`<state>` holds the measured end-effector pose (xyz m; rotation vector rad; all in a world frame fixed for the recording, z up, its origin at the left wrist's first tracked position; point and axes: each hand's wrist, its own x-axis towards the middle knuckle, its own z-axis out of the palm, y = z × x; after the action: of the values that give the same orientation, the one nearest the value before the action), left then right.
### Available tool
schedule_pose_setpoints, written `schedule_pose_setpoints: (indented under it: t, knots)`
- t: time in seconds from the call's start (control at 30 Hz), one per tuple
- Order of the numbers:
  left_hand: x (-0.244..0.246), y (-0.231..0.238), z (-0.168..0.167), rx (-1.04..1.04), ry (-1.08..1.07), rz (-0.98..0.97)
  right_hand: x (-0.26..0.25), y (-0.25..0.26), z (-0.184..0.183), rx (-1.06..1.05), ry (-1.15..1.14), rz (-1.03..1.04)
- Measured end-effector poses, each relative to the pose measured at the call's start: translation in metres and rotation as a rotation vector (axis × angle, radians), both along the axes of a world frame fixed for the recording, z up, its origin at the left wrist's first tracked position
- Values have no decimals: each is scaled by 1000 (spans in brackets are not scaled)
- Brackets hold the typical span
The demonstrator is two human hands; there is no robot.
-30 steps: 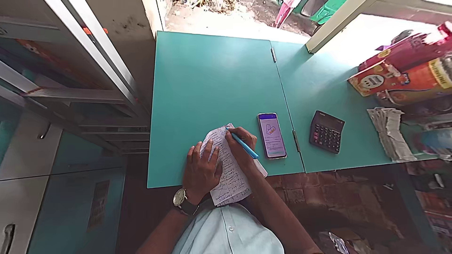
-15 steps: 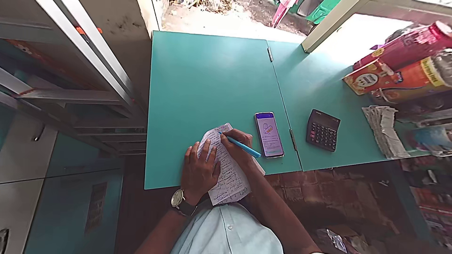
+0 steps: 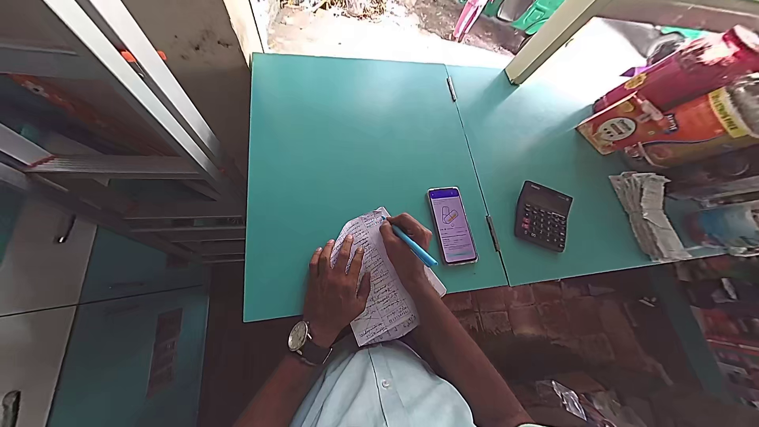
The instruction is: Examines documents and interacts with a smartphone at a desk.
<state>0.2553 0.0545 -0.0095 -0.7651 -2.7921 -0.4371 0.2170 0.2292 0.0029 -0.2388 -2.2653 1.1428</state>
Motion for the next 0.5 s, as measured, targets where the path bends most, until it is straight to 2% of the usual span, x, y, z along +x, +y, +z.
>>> schedule_pose_setpoints:
  t: [0.13, 0.3, 0.5]
  knots:
    - [0, 0, -1, 6, 8, 0, 1, 7, 0, -163, 1, 18]
    - [0, -1, -1, 11, -2, 3, -2, 3, 0, -43, -38, 22]
    - [0, -1, -1, -3, -4, -2, -3, 4, -1, -54, -24, 17]
